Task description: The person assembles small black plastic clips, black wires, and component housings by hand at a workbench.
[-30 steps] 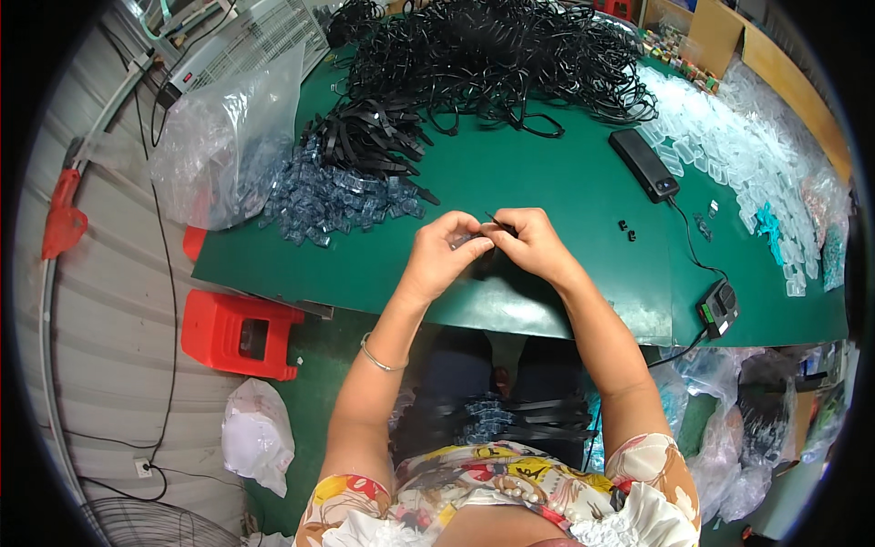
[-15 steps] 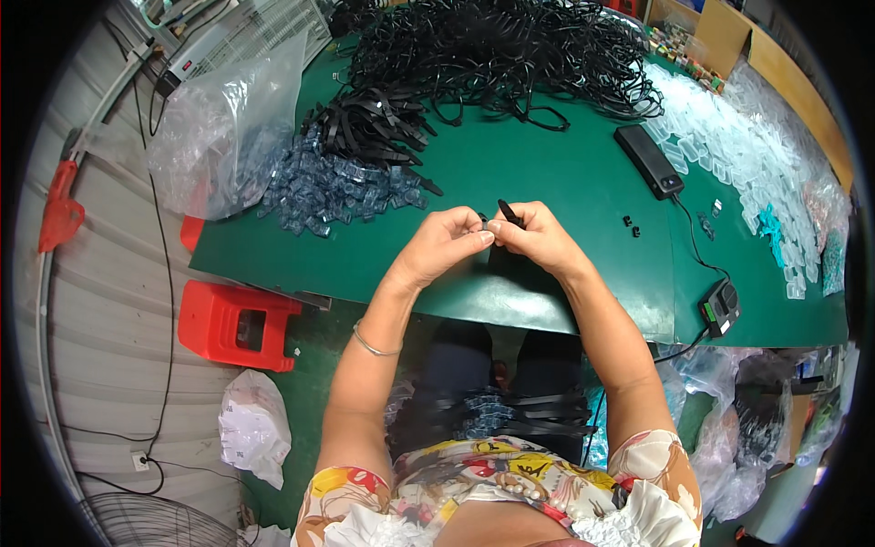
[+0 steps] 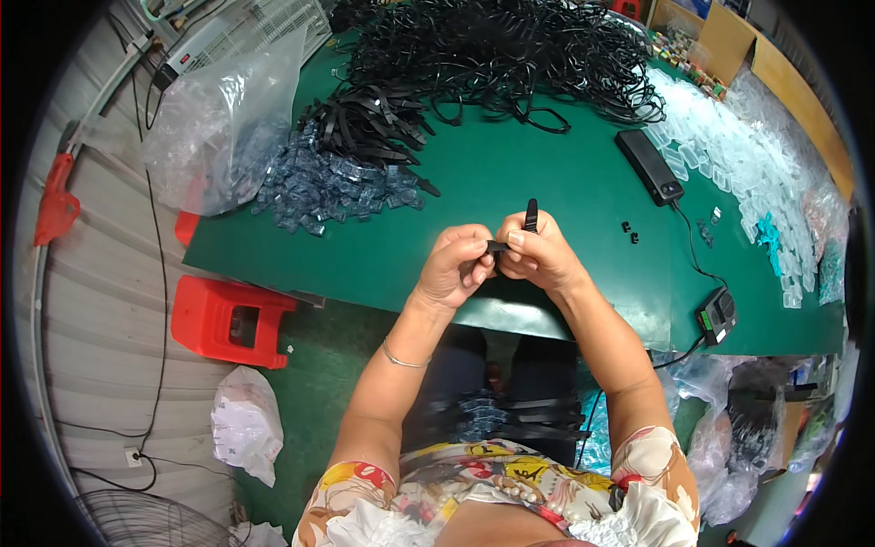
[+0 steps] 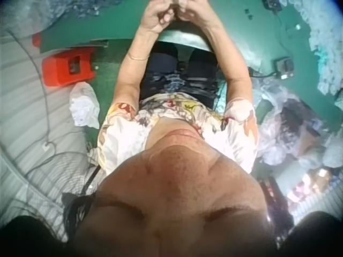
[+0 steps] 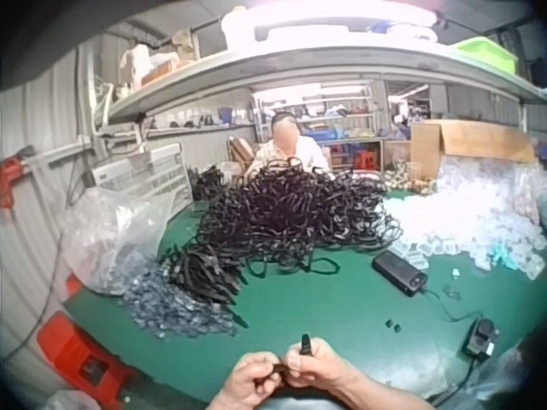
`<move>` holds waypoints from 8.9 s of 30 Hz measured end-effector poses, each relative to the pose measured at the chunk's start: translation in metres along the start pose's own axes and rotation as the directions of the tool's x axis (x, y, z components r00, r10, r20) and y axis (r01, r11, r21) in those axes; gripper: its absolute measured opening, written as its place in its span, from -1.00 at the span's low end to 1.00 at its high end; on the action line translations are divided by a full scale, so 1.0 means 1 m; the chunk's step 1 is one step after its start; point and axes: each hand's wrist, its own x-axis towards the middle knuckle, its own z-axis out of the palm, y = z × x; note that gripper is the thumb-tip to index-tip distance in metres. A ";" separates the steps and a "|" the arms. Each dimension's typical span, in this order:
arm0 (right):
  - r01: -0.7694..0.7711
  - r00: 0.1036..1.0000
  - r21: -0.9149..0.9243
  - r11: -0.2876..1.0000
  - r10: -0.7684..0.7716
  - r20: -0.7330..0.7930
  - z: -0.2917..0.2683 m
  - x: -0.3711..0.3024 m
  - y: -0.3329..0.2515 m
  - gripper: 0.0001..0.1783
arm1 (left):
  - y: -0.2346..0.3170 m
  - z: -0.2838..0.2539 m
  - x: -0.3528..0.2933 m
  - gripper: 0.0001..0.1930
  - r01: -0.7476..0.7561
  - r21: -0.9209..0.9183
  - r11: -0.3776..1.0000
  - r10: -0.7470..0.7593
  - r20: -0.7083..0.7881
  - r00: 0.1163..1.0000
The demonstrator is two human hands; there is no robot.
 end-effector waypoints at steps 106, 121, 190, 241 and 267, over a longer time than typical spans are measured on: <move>0.248 0.950 -0.783 0.570 -0.303 0.081 0.010 0.004 0.010 -0.76 | 0.014 0.032 -0.028 -0.70 -0.148 0.195 0.970 0.217 -0.403 0.889; 0.210 0.968 -0.510 0.834 -0.252 -0.013 0.007 0.007 0.014 -0.81 | -0.005 0.015 -0.029 -0.72 -0.237 -0.142 0.961 0.199 -0.237 0.951; 0.142 0.902 -0.945 0.294 -0.433 0.001 0.144 -0.105 0.067 -0.91 | -0.006 0.066 -0.187 -0.96 0.039 0.746 0.665 0.276 -0.295 0.915; 0.231 0.949 -0.851 0.472 -0.303 0.089 0.127 -0.106 0.082 -0.76 | -0.013 0.043 -0.205 -0.89 0.174 -0.029 0.984 -0.176 -0.252 0.952; 0.162 0.974 -0.612 0.774 -0.224 -0.024 0.126 -0.101 0.101 -0.72 | -0.017 0.044 -0.207 -0.91 0.028 -0.178 0.984 -0.086 -0.327 0.941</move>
